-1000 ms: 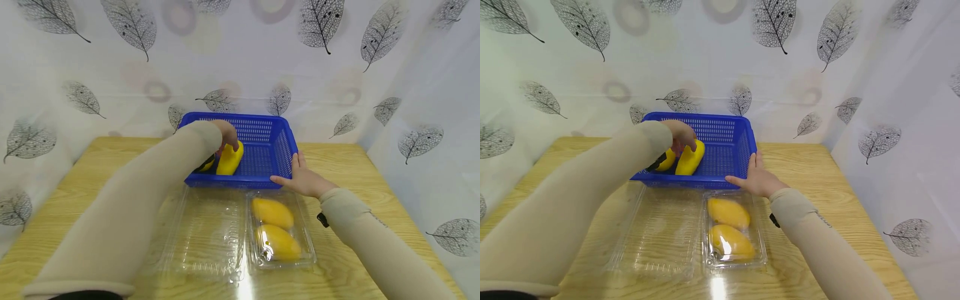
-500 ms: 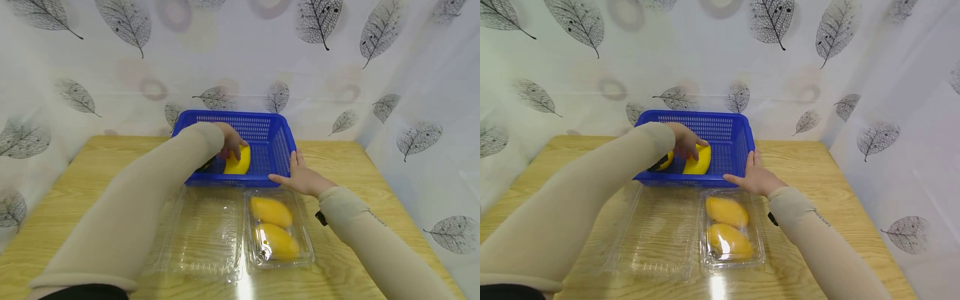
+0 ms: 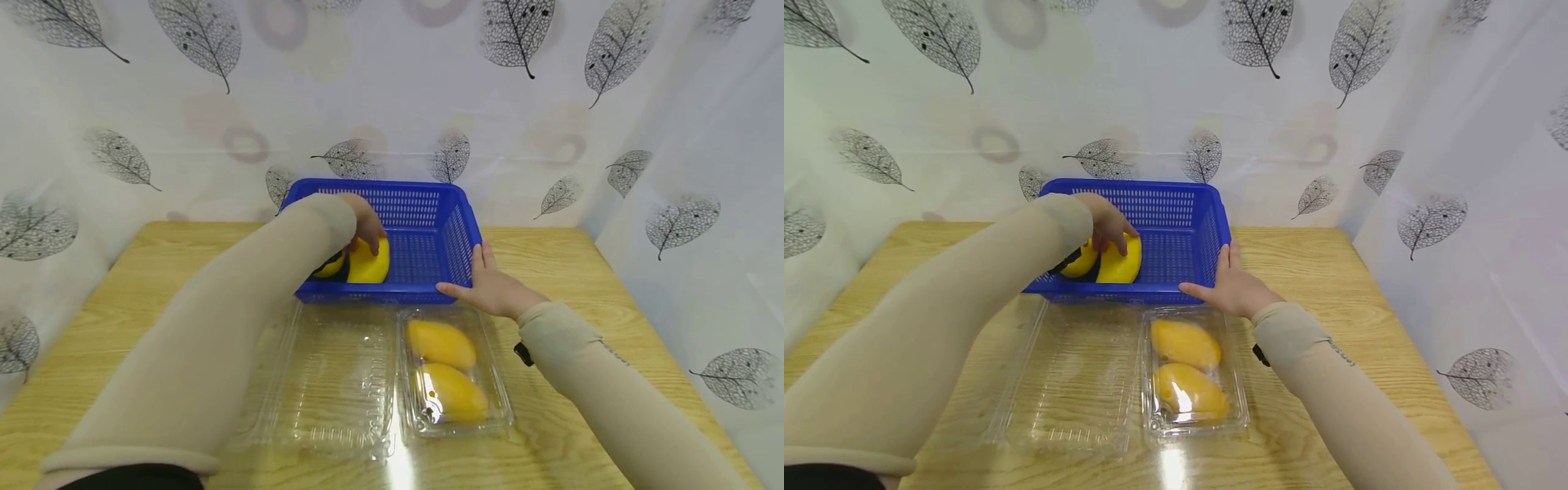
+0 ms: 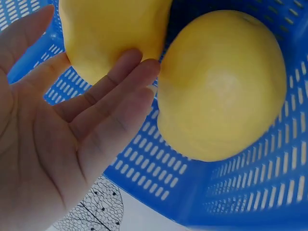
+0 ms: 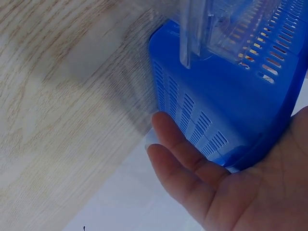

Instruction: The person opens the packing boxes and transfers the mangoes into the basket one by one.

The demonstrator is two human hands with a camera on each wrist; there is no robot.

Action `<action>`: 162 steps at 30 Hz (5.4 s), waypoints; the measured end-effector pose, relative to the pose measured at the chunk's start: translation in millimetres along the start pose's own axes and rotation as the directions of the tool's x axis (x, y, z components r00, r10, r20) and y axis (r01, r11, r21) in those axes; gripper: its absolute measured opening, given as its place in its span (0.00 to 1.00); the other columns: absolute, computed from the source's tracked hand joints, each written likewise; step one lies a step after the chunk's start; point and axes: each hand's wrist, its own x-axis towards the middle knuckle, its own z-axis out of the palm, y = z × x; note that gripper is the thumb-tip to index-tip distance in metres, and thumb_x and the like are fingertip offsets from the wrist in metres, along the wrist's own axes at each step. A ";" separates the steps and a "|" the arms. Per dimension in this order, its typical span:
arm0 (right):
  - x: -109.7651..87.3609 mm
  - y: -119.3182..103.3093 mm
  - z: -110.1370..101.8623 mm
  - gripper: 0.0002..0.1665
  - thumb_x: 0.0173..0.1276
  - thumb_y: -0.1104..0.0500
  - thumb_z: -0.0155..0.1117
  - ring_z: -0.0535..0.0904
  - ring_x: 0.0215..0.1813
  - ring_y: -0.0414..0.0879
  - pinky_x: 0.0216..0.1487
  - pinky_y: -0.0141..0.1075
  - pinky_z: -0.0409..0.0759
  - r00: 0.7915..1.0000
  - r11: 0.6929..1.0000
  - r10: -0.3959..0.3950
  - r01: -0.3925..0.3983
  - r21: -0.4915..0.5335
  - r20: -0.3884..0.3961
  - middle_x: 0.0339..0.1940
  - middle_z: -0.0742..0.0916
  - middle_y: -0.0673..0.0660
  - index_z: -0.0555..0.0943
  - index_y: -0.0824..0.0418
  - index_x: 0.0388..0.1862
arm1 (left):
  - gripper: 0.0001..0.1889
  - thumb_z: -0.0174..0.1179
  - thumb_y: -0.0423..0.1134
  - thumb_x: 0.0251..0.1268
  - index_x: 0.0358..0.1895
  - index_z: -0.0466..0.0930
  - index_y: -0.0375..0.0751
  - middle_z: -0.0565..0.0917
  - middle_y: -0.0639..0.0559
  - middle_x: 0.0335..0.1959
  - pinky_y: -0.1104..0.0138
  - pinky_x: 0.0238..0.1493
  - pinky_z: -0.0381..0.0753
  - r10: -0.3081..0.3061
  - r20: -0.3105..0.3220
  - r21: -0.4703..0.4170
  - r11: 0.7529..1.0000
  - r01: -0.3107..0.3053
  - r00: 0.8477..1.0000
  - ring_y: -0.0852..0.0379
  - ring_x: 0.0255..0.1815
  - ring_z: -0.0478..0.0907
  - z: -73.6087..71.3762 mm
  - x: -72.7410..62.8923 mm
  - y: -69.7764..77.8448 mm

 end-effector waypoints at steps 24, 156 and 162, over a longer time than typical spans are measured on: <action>-0.1 0.0 0.2 0.71 0.55 0.20 0.41 0.81 0.44 0.56 0.43 0.47 0.79 1.000 1.000 -0.007 0.007 -0.018 -0.013 0.70 0.26 0.65 0.22 0.67 0.70 | 0.42 0.66 0.57 0.51 0.71 0.56 0.66 0.57 0.48 0.72 0.46 0.63 0.58 0.097 -0.061 0.404 0.912 -0.064 0.993 0.43 0.69 0.54 15.3 10.8 2.3; -88.6 -50.8 33.0 0.05 0.61 0.56 0.65 0.68 0.26 0.36 0.25 0.29 0.69 0.808 0.830 -0.557 0.534 -0.163 -0.190 0.22 0.75 0.43 0.82 0.57 0.30 | 0.16 0.47 0.38 0.70 0.41 0.78 0.26 0.69 0.53 0.13 0.72 0.20 0.70 0.526 -0.121 -0.839 0.399 -0.370 0.842 0.61 0.14 0.67 198.8 -93.2 1.2; -88.6 -54.5 30.8 0.05 0.62 0.57 0.65 0.68 0.25 0.36 0.25 0.29 0.69 0.827 0.844 -0.536 0.516 -0.150 -0.170 0.22 0.75 0.43 0.81 0.57 0.30 | 0.15 0.47 0.38 0.70 0.40 0.78 0.26 0.69 0.53 0.14 0.72 0.21 0.71 0.526 -0.145 -0.845 0.375 -0.382 0.838 0.61 0.15 0.66 198.8 -94.2 1.6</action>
